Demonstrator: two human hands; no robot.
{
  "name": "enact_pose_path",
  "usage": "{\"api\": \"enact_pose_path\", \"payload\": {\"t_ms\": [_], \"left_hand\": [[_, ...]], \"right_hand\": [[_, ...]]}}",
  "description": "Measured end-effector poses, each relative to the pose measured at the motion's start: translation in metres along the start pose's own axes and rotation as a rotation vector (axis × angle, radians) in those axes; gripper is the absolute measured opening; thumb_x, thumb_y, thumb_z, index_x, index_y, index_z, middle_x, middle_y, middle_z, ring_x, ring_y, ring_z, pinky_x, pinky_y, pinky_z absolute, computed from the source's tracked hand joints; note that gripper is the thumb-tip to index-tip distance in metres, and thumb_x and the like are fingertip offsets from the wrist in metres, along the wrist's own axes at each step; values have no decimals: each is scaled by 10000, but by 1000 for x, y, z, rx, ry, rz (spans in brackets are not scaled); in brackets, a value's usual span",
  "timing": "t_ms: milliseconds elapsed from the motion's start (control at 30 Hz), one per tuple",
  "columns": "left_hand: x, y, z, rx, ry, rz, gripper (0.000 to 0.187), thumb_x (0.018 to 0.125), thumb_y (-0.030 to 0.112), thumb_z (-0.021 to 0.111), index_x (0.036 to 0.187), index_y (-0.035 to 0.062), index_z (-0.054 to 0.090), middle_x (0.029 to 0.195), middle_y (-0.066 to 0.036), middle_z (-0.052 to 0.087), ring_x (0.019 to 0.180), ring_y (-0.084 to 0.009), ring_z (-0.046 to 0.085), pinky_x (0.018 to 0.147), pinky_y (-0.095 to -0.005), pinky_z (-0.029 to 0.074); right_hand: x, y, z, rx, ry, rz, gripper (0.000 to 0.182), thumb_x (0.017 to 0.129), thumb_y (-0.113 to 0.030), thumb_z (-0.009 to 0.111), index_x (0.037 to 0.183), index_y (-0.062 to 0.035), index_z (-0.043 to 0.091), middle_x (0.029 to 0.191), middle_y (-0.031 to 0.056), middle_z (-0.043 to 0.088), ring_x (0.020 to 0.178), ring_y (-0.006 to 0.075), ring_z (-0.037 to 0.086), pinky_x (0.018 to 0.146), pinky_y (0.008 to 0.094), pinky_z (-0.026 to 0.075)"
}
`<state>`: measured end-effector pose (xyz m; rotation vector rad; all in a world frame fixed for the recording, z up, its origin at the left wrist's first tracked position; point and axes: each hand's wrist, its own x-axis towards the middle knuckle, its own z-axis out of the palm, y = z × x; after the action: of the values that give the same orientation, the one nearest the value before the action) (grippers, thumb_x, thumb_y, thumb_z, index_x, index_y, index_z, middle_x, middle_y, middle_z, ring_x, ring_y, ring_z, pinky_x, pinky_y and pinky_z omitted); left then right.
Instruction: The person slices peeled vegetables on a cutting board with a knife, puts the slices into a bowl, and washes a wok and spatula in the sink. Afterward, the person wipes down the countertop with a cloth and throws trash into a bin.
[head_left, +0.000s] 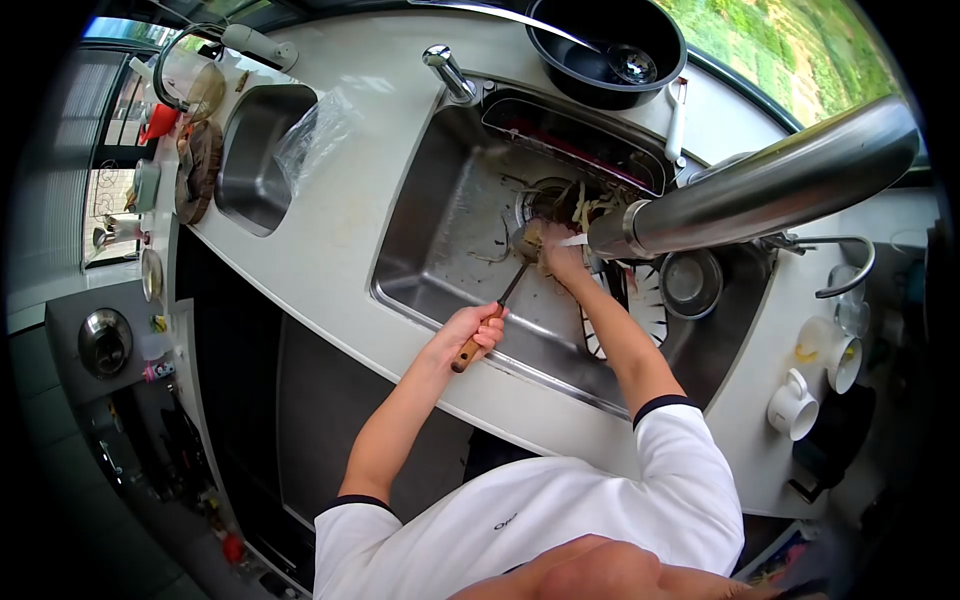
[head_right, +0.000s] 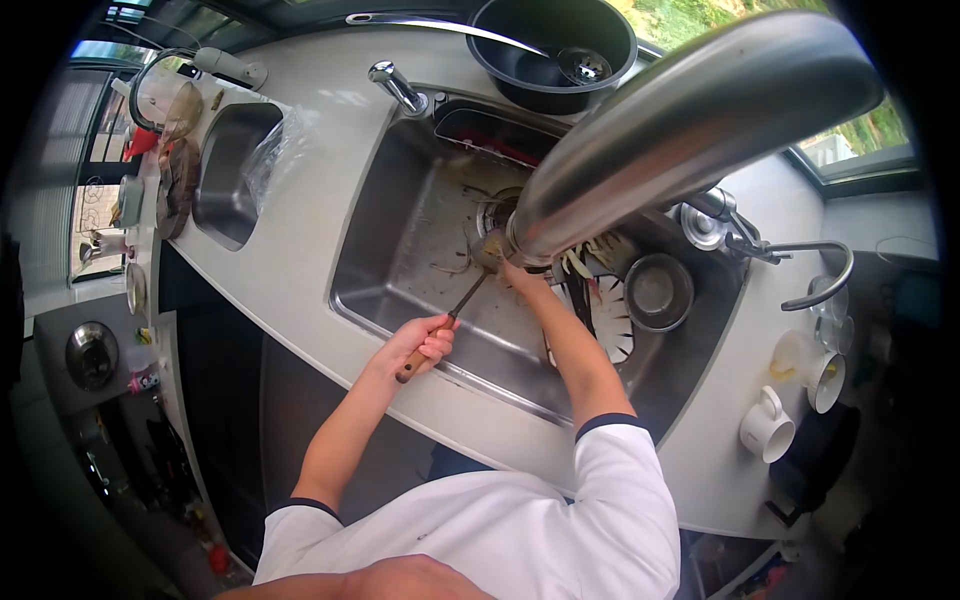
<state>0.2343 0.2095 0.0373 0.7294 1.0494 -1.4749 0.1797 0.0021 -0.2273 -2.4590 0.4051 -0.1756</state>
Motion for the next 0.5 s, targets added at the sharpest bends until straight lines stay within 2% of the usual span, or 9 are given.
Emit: {"api": "enact_pose_path", "payload": {"t_ms": [100,133,200,300,333,400,500], "left_hand": [[-8,4,-2,92,33,31,211,1032,220,405,1044,34,504,661,-7,409,463,-43,340,311,-167,274],[-14,4,-5,138,40,48,213,1033,224,402,1046,39,506,656,-3,406,460,-41,338,312,-166,272],[-19,5,-9,176,35,63,220,1035,246,402,1057,56,510,648,14,402,446,-34,325,311,-163,257],[-32,-3,1,256,40,74,222,1034,248,406,1066,53,507,638,22,394,442,-29,318,309,-162,247],[-33,-12,-4,274,30,70,214,1032,243,412,1063,53,504,638,20,394,446,-27,316,317,-163,242],[-35,-13,-8,345,-1,95,197,1027,233,424,1058,53,498,638,17,393,454,-25,311,332,-164,232],[-41,-20,-4,343,-38,148,192,1026,228,427,1061,53,495,632,18,392,452,-27,307,331,-165,227]], "right_hand": [[-3,8,-21,-57,195,-247,347,785,-68,530,1119,18,571,1056,200,604,976,378,580,838,466,466],[5,-5,-29,103,87,-106,347,787,-54,523,1125,10,568,1064,202,602,989,379,576,846,464,464],[4,-43,-38,170,229,-248,377,799,6,488,1173,-16,531,1106,228,595,1056,396,556,891,460,454],[-2,-69,-63,300,-317,-193,469,892,-57,483,1345,-27,367,1310,225,510,1228,362,480,1008,409,390],[-6,-61,-62,355,-203,-43,486,886,-61,457,1357,-31,342,1206,242,564,1206,394,490,995,437,395],[-1,-54,-68,166,-367,261,473,846,-50,484,1311,-27,399,1092,224,599,1127,410,528,950,436,420],[-23,-63,-68,255,-129,-40,382,794,-3,513,1175,-1,502,1052,229,592,1041,419,550,889,454,445]]}}
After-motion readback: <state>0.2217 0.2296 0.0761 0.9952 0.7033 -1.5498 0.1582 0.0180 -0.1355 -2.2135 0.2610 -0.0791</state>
